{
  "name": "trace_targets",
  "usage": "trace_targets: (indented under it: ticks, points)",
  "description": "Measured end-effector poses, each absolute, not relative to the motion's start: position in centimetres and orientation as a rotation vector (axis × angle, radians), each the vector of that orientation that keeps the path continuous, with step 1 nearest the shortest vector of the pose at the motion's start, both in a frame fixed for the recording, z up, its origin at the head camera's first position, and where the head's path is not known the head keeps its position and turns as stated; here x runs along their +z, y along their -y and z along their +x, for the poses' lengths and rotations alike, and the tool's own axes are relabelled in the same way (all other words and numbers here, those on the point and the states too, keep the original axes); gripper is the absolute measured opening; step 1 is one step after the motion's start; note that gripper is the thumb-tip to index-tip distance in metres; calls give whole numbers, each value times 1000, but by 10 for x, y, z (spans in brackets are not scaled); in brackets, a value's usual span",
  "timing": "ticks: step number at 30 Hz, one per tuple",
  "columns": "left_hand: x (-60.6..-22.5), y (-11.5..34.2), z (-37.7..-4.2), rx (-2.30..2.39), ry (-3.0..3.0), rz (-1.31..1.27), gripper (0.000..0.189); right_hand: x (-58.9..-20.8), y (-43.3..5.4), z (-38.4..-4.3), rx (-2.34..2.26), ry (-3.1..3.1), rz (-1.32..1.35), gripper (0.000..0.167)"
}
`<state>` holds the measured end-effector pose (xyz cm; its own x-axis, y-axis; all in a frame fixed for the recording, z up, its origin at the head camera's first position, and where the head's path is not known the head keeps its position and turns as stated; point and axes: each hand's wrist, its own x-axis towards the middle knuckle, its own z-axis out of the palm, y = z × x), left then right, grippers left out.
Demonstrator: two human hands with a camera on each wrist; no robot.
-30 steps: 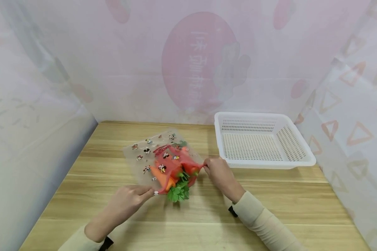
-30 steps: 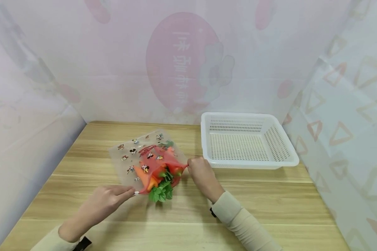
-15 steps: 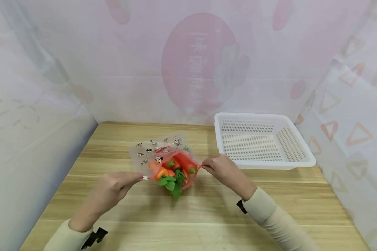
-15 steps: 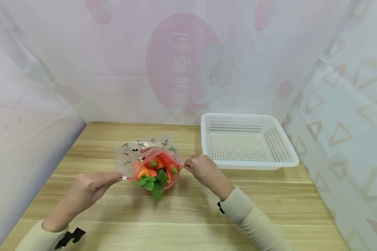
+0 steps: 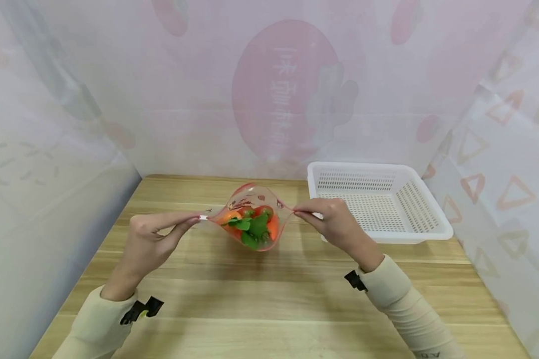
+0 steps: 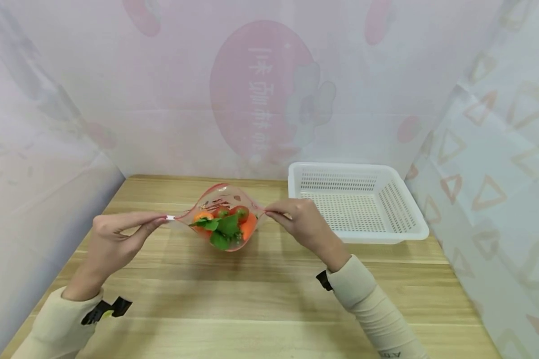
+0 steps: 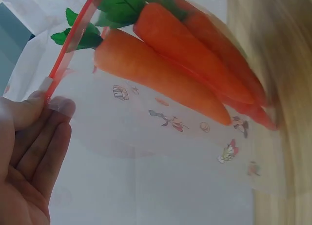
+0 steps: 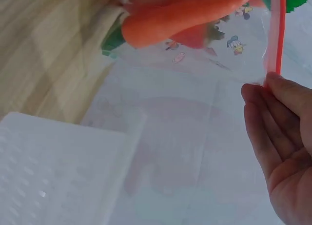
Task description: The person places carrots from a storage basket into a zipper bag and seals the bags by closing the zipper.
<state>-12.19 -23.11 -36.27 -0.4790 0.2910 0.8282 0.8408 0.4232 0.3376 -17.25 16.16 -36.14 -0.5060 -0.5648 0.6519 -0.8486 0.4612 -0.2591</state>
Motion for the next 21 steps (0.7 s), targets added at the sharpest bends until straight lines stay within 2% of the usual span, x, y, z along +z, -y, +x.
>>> trace_targets:
  ticks: [3, 9, 21]
  points:
    - [-353, 228, -126, -1049, 1957, -918, 9, -350, -165, -176, 850, 2221, 1145, 14]
    - [-329, 218, -132, -1194, 1932, -808, 30, -324, -170, -181, 1042, 2168, 1044, 14]
    - [-307, 205, -130, -1610, 1783, -634, 13, -289, -191, -162, 1403, 2180, 828, 16]
